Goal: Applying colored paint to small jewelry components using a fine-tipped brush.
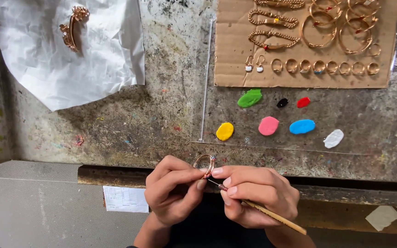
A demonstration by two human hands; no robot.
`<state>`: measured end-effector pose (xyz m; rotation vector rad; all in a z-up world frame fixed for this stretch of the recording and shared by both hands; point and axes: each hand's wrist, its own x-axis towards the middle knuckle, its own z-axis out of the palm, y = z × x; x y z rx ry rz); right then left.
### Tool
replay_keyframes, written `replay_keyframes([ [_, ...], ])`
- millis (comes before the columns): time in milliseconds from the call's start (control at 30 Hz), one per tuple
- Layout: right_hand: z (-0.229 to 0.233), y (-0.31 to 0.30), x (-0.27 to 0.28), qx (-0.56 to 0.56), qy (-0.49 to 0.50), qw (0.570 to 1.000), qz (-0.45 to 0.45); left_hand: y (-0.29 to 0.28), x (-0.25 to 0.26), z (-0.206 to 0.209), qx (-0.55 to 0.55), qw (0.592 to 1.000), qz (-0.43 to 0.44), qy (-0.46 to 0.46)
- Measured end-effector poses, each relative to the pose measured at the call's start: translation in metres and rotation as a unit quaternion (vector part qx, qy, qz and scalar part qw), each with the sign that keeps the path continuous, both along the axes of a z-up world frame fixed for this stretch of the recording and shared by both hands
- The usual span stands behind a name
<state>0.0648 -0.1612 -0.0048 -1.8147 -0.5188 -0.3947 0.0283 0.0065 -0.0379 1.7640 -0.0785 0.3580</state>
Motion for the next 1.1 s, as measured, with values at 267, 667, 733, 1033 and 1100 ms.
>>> replay_keyframes([
  [267, 0.000, -0.003, 0.001, -0.030, 0.004, 1.000, -0.004, 0.000, 0.001, -0.003, 0.019, 1.000, -0.001, -0.002],
  [667, -0.009, -0.005, 0.002, -0.045, -0.017, 0.999, 0.001, 0.001, 0.001, -0.006, 0.027, 1.000, -0.004, -0.002],
  [733, -0.010, -0.007, 0.001, -0.045, -0.015, 0.999, 0.010, 0.000, 0.001, -0.006, 0.019, 1.000, 0.000, -0.005],
  [1033, -0.012, -0.007, 0.000, -0.053, -0.012, 0.999, 0.008, 0.002, 0.001, -0.006, 0.027, 1.000, -0.004, -0.002],
  [1100, -0.012, -0.008, 0.000, -0.050, -0.007, 0.999, 0.015, 0.002, 0.000, -0.007, 0.023, 1.000, -0.006, -0.002],
])
